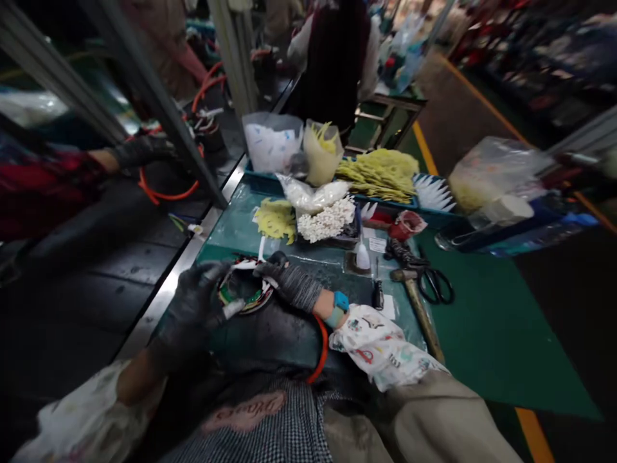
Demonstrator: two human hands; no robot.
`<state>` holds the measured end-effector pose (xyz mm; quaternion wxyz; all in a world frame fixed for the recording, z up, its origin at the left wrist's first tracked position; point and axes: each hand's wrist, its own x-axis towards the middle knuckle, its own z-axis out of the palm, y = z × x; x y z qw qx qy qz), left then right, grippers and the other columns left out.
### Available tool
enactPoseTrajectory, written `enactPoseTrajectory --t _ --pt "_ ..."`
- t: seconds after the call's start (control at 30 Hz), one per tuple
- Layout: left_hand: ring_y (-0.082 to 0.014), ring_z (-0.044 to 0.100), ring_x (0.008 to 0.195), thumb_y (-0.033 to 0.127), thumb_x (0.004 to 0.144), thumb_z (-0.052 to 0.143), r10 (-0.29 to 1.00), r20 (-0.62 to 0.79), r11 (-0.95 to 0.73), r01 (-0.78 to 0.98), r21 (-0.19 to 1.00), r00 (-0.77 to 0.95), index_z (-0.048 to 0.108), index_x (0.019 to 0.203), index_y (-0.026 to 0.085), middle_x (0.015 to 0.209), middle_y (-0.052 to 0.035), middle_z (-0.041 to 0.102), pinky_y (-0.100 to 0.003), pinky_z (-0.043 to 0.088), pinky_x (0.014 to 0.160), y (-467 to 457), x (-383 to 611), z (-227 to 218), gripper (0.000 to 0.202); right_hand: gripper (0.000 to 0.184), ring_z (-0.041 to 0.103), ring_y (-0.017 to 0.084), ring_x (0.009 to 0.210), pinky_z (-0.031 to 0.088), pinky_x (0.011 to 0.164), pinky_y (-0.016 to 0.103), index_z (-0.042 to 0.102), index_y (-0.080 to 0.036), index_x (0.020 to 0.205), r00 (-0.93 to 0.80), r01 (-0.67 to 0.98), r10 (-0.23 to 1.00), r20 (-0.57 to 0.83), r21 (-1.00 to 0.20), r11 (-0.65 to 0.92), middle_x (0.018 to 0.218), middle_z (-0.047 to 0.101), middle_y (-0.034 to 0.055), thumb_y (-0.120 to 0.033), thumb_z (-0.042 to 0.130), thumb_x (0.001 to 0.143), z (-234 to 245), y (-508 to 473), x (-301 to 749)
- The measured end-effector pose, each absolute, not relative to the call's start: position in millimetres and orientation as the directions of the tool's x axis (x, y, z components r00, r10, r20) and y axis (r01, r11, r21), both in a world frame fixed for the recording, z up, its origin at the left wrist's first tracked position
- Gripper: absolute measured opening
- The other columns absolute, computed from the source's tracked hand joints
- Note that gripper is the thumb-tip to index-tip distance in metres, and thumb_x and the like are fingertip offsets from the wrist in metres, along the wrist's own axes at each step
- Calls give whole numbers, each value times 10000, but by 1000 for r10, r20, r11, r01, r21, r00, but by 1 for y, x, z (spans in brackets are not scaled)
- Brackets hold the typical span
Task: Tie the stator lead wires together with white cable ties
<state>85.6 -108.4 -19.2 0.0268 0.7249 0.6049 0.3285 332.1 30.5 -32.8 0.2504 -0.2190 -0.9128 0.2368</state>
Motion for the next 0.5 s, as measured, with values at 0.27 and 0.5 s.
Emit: enactPoseTrajectory --t 0.27,0.5 --pt "-415 839 1193 184 1022 668 855 248 -483 873 65 455 863 1337 240 1349 -160 872 -587 722 995 -119 113 -2 374 263 773 252 1242 659 1126 453 722 -216 1361 -341 517 722 602 -521 679 1320 815 120 -321 610 1147 -39 41 388" --pt "-350 821 1296 136 1001 595 761 417 -501 859 -108 497 770 1515 180 1497 -174 825 -484 683 1085 -147 93 -45 545 211 738 341 1151 614 1119 555 810 -237 1129 74 700 814 577 -611 370 1218 818 150 -345 774 951 -18 130 459"
